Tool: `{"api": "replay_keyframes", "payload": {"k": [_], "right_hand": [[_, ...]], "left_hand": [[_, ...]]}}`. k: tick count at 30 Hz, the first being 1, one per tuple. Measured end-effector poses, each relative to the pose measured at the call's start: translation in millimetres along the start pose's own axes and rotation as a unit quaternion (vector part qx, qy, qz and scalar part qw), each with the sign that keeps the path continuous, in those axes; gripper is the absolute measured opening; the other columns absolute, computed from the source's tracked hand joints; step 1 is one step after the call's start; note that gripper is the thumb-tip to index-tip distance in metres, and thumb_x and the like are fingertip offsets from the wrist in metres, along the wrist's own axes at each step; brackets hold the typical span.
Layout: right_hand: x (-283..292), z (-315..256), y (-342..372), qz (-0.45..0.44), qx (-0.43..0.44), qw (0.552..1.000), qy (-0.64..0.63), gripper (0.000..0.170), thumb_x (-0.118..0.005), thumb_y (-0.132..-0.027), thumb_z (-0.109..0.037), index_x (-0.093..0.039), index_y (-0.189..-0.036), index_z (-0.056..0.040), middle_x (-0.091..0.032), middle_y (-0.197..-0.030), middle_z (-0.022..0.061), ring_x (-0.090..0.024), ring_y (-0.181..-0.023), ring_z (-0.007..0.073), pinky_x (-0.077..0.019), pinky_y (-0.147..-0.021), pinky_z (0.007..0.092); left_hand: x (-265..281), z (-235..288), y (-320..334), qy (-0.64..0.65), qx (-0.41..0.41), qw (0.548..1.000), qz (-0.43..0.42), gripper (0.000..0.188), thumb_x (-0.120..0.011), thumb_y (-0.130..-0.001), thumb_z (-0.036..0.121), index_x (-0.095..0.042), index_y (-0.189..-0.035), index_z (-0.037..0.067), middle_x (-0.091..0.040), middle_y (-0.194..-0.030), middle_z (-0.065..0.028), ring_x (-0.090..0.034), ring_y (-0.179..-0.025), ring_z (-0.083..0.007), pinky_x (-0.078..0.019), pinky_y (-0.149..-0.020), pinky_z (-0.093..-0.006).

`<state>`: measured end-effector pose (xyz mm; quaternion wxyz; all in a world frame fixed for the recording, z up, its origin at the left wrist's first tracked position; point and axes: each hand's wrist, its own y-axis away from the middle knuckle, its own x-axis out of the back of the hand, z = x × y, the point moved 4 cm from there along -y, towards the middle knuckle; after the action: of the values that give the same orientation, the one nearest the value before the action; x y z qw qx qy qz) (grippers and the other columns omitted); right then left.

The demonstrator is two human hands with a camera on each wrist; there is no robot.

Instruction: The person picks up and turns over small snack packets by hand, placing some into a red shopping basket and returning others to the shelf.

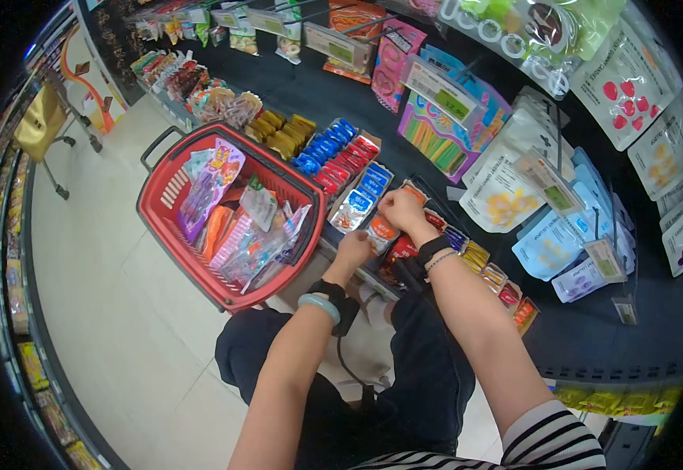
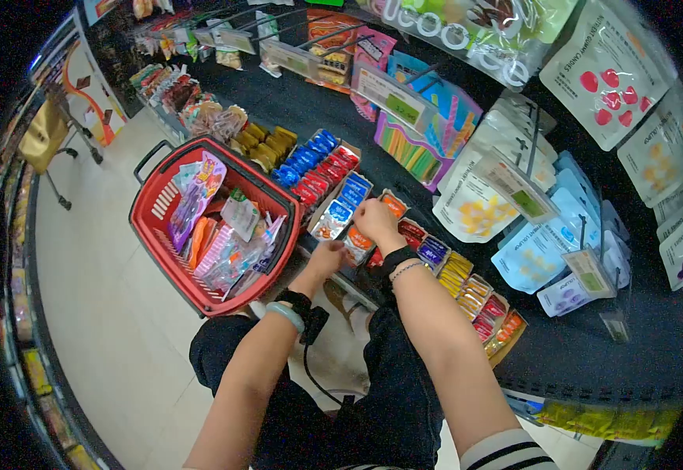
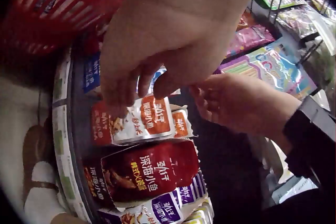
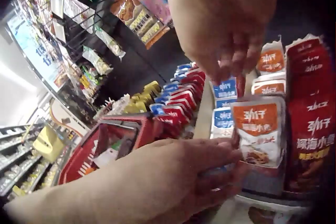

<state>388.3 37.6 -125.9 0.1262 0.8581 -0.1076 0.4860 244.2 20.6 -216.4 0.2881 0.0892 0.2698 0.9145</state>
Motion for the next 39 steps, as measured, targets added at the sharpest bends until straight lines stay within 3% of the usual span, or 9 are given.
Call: {"api": "replay_keyframes", "payload": {"k": [2, 6, 11, 20, 27, 31, 34, 35, 39], "right_hand": [[-3, -17, -1, 0.029, 0.042, 0.997, -0.052, 0.014, -0.06, -0.071, -0.017, -0.066, -0.079, -0.0061, -0.064, -0.073, 0.0113, -0.062, -0.071, 0.0244, -0.0479, -0.064, 0.0338], [8, -79, 16, 0.058, 0.124, 0.975, -0.177, 0.014, -0.058, -0.075, -0.017, -0.065, -0.079, -0.0055, -0.063, -0.074, 0.0155, -0.062, -0.07, 0.0289, -0.048, -0.063, 0.0355], [-27, -139, 25, 0.013, 0.219, 0.956, -0.196, 0.013, -0.057, -0.075, -0.016, -0.063, -0.078, -0.0051, -0.062, -0.074, 0.0147, -0.061, -0.071, 0.0296, -0.0479, -0.065, 0.0377], [-70, -217, 50, -0.079, 0.278, 0.949, -0.123, 0.015, -0.056, -0.074, -0.016, -0.064, -0.081, -0.005, -0.061, -0.086, 0.0147, -0.059, -0.082, 0.0315, -0.0468, -0.073, 0.0407], [-69, -214, 40, 0.114, 0.18, 0.968, -0.133, 0.025, -0.054, -0.08, -0.027, -0.064, -0.081, -0.0041, -0.062, -0.085, 0.0174, -0.059, -0.084, 0.0314, -0.0458, -0.077, 0.0421], [-57, -201, 24, 0.009, 0.047, 0.958, -0.282, 0.037, -0.049, -0.083, -0.036, -0.063, -0.085, -0.0021, -0.059, -0.098, 0.0192, -0.058, -0.087, 0.0346, -0.0462, -0.078, 0.04], [-57, -196, 46, -0.31, -0.145, 0.764, -0.547, 0.055, -0.042, -0.087, -0.05, -0.052, -0.108, -0.0005, -0.059, -0.098, 0.012, -0.058, -0.092, 0.0256, -0.0499, -0.071, 0.0373], [-50, -198, 55, -0.359, -0.156, 0.751, -0.532, 0.048, -0.047, -0.087, -0.044, -0.051, -0.11, -0.0018, -0.06, -0.096, 0.0107, -0.06, -0.089, 0.0211, -0.0497, -0.076, 0.0371], [-37, -207, 70, -0.476, 0.012, 0.649, -0.594, 0.034, -0.055, -0.086, -0.022, -0.048, -0.113, -0.0015, -0.058, -0.101, 0.0081, -0.058, -0.093, 0.0159, -0.0495, -0.078, 0.0341]], "left_hand": [[17, 36, 28, -0.156, -0.25, 0.936, 0.192, 0.022, -0.053, -0.08, 0.011, -0.057, -0.097, -0.003, -0.064, -0.083, -0.0157, -0.063, -0.073, -0.0201, -0.0484, -0.064, -0.0317], [61, 66, 62, -0.01, -0.302, 0.92, 0.249, 0.015, -0.057, -0.08, 0.008, -0.058, -0.091, -0.001, -0.063, -0.082, -0.0148, -0.062, -0.071, -0.0211, -0.0475, -0.066, -0.0317], [153, 55, 103, -0.245, -0.355, 0.775, 0.461, 0.022, -0.057, -0.074, 0.004, -0.057, -0.096, 0.001, -0.062, -0.086, -0.0173, -0.061, -0.079, -0.0299, -0.0472, -0.072, -0.0383], [242, -14, 121, -0.523, 0.023, 0.79, 0.321, 0.019, -0.052, -0.075, 0.018, -0.062, -0.088, 0.007, -0.063, -0.084, -0.0154, -0.06, -0.082, -0.0327, -0.0454, -0.074, -0.0421], [235, 52, 155, -0.382, -0.188, 0.766, 0.482, 0.013, -0.053, -0.078, 0.011, -0.059, -0.088, 0.005, -0.062, -0.081, -0.0166, -0.06, -0.076, -0.0304, -0.0447, -0.07, -0.0375], [229, 68, 163, -0.113, -0.254, 0.882, 0.379, 0.011, -0.052, -0.08, 0.003, -0.056, -0.09, 0.001, -0.06, -0.084, -0.01, -0.058, -0.08, -0.0194, -0.042, -0.075, -0.0285], [210, 84, 173, 0.017, -0.283, 0.914, 0.289, 0.009, -0.048, -0.081, -0.001, -0.053, -0.088, 0.001, -0.055, -0.088, -0.0021, -0.052, -0.084, -0.0124, -0.0414, -0.077, -0.0263], [202, 92, 177, 0.053, -0.324, 0.91, 0.255, 0.011, -0.047, -0.08, -0.003, -0.053, -0.087, 0.002, -0.055, -0.085, -0.0028, -0.052, -0.081, -0.0117, -0.0414, -0.075, -0.0248], [182, 104, 180, 0.13, -0.374, 0.905, 0.155, 0.016, -0.044, -0.08, -0.008, -0.053, -0.084, 0.004, -0.056, -0.098, -0.0071, -0.052, -0.092, -0.013, -0.0404, -0.081, -0.0247]]}}
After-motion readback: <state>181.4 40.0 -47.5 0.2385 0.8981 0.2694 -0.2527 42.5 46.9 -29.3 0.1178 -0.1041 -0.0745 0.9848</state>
